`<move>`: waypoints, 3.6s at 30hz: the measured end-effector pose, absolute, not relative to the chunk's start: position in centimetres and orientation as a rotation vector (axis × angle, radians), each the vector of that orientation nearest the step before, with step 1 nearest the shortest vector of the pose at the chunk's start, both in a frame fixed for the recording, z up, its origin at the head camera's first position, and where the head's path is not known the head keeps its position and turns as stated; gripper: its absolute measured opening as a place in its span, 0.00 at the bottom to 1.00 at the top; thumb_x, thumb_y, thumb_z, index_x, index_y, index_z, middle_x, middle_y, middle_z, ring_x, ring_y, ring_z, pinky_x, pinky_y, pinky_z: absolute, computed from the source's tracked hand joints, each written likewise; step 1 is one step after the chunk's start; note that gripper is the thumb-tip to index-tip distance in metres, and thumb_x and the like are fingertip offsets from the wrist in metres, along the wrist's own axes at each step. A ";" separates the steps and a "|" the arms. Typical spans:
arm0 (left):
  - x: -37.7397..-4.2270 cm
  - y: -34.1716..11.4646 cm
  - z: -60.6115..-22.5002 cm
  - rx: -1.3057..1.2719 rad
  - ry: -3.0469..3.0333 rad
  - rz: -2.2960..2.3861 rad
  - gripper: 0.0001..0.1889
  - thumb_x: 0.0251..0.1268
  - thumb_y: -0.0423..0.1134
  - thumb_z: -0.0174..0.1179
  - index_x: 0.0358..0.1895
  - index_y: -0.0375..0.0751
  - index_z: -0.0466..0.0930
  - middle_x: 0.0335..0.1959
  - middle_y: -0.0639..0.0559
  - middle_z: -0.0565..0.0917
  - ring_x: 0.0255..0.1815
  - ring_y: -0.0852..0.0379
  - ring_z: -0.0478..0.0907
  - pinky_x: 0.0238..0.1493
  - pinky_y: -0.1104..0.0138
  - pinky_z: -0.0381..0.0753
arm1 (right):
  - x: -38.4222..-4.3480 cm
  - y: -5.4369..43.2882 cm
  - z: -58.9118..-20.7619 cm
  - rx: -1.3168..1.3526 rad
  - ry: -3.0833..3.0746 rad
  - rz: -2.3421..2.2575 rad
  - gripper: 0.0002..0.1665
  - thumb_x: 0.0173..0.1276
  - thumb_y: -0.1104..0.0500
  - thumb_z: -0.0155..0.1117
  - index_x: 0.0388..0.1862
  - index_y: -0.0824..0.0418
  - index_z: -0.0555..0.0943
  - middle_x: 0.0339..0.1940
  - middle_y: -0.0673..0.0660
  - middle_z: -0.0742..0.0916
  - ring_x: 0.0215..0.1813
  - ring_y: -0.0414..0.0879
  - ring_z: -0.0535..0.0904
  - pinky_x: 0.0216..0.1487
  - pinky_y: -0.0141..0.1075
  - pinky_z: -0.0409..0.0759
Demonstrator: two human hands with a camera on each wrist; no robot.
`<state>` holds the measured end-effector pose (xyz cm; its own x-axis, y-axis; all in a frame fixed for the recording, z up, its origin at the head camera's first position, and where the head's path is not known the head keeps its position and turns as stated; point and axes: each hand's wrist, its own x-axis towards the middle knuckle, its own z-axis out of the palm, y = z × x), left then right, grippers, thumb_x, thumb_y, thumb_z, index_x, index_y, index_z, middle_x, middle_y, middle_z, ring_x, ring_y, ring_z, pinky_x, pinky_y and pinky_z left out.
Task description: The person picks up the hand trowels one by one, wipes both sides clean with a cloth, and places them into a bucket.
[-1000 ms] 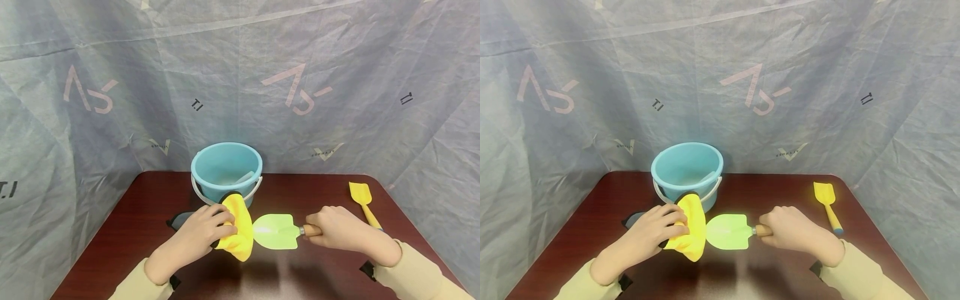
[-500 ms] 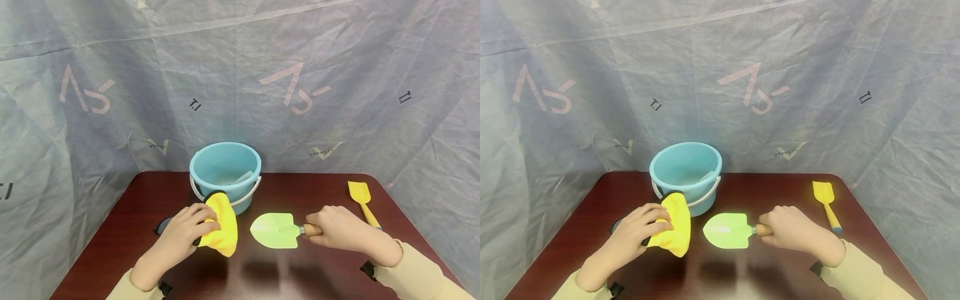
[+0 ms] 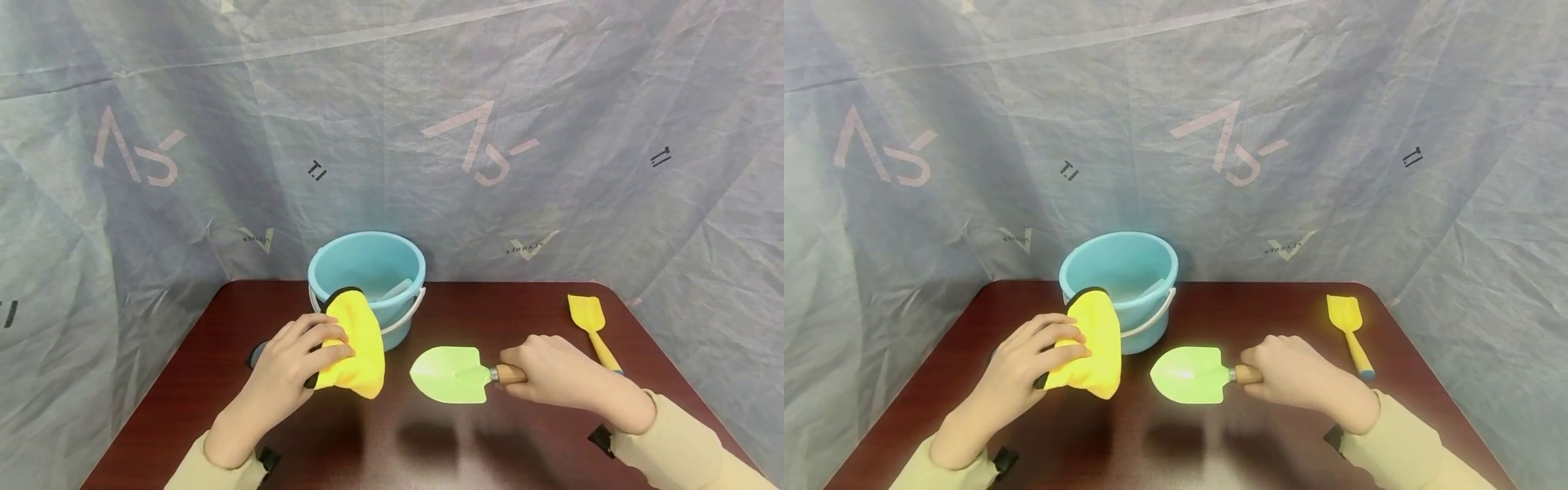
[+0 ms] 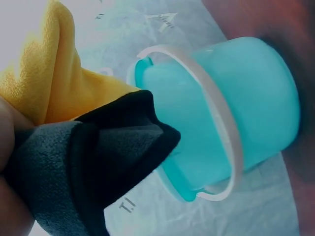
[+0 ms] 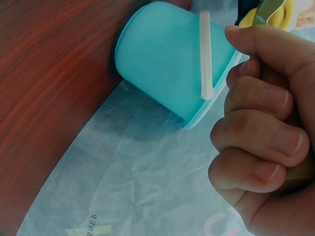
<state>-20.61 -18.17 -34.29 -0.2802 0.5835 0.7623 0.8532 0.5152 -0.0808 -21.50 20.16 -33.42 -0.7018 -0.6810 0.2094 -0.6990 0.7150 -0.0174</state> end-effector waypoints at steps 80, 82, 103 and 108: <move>-21.9 -7.8 -33.4 -1.360 -1.989 -0.019 0.13 0.52 0.32 0.65 0.36 0.58 0.84 0.37 0.61 0.79 0.46 0.56 0.74 0.34 0.68 0.69 | -22.0 17.5 -33.2 1.148 -2.655 0.103 0.25 0.48 0.51 0.73 0.11 0.46 0.62 0.12 0.38 0.54 0.17 0.33 0.49 0.14 0.27 0.52; -21.9 -7.8 -33.6 -1.361 -2.030 -0.006 0.13 0.53 0.33 0.65 0.37 0.59 0.84 0.38 0.61 0.79 0.46 0.57 0.73 0.36 0.68 0.70 | -22.0 17.5 -33.2 1.155 -2.651 0.100 0.25 0.48 0.51 0.73 0.11 0.46 0.62 0.12 0.38 0.55 0.16 0.33 0.50 0.14 0.27 0.52; -21.3 -8.5 -33.9 -1.320 -2.180 0.126 0.12 0.56 0.35 0.64 0.39 0.60 0.84 0.38 0.62 0.79 0.45 0.56 0.70 0.37 0.66 0.69 | -21.9 17.9 -33.0 1.168 -2.666 0.104 0.25 0.48 0.49 0.74 0.12 0.46 0.64 0.11 0.38 0.57 0.15 0.33 0.52 0.14 0.27 0.53; -21.3 -9.0 -34.0 -1.320 -2.191 0.112 0.11 0.55 0.35 0.65 0.38 0.60 0.85 0.38 0.62 0.80 0.44 0.57 0.70 0.35 0.67 0.67 | -21.8 18.2 -33.0 1.157 -2.652 0.081 0.24 0.47 0.48 0.74 0.13 0.46 0.64 0.10 0.38 0.60 0.14 0.33 0.54 0.14 0.28 0.55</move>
<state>-21.31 -9.02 -34.00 -0.3476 0.8340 0.4286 0.7861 0.5083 -0.3517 -21.83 18.22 -33.00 -0.6551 -0.7144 0.2460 -0.7280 0.6839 0.0473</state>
